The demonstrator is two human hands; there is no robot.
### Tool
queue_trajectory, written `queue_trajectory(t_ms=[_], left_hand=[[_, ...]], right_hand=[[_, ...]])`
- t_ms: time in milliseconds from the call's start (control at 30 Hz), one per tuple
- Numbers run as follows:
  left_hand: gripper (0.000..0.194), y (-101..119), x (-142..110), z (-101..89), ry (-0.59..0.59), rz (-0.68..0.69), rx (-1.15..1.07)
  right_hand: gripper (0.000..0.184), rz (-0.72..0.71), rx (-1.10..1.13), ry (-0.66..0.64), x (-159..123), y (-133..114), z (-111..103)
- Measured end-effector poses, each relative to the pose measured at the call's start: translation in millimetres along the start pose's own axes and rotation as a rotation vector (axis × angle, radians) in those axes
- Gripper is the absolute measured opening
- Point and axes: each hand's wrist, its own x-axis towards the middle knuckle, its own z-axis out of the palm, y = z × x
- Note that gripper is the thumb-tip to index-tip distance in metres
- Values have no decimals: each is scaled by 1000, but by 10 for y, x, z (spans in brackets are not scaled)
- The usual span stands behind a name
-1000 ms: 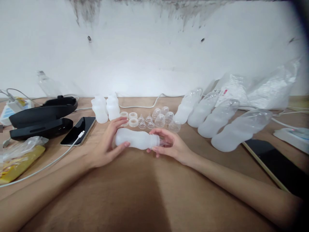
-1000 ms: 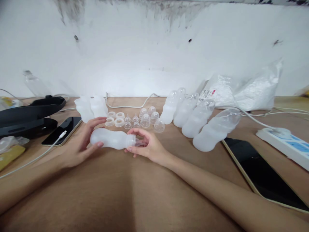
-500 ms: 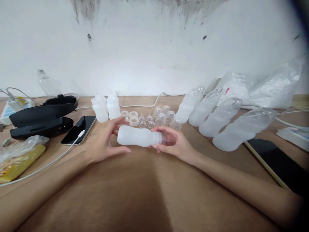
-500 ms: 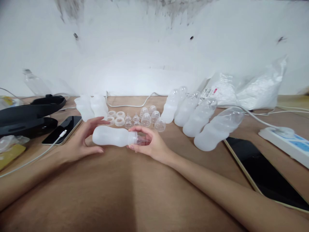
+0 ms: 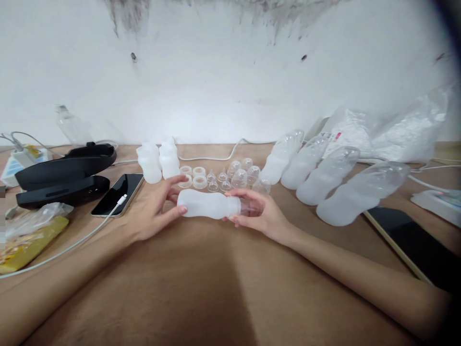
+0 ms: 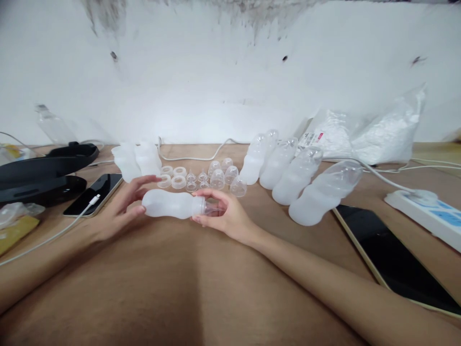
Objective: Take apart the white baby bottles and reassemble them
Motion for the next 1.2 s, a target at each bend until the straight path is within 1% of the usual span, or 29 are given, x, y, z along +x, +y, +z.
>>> queue_trajectory(t_ms=[33,67,100,133,233,267,300,333,367,400,467,500,533,567,600,667,767,833,900,1067,1133,1200], left_hand=[[46,-10,2,-3,-47,-64,-4],[41,-18,4,-5,-87,-94,3],[39,-23,4,-4,-104,-81,15],[40,-25,4,-2,-105,-30,38],[44,-10,-2,12,-8,253,163],[46,-2,-4,16,18,319,196],[51,6,-5,16,34,340,201],[58,13,-6,14,35,313,174],[64,19,-5,10,28,248,130],[64,23,-3,3,6,157,88],[52,22,2,-14,-67,-28,52],[46,19,4,-21,-111,-91,60],[43,13,4,-25,-144,-124,82],[43,7,2,-26,-155,-124,107],[46,1,-4,-24,-144,-95,131],[53,-7,-24,-11,-69,5,188],[55,-5,-67,6,38,238,296],[54,5,-93,-2,57,400,367],[56,19,-110,-27,53,495,436],[55,34,-112,-83,51,563,521],[52,25,-98,-69,42,576,510],[49,13,-80,-31,69,559,449]], right_hand=[[41,-3,-18,4,-1,4,-1],[41,-1,-31,4,0,8,-3],[42,7,-37,1,1,12,-4],[43,15,-34,-1,3,15,-6],[43,24,-10,0,11,15,-9],[43,19,-4,4,13,13,-9],[42,14,-5,10,14,11,-9],[42,10,-10,17,14,7,-9],[41,9,-20,27,14,4,-10],[41,8,-30,38,13,2,-10],[41,6,-55,56,10,-4,-12],[42,5,-60,58,9,-7,-12],[42,8,-59,55,8,-10,-13],[43,16,-51,50,8,-13,-13],[44,28,-38,44,7,-14,-13],[46,60,9,31,5,-11,-12],[44,96,138,-1,-4,2,-4],[41,130,240,-15,-11,4,10],[40,179,320,-5,-18,-10,30],[37,286,398,-5,-24,-70,66],[37,330,375,-43,-19,-85,58],[42,355,297,-96,-11,-110,27]])
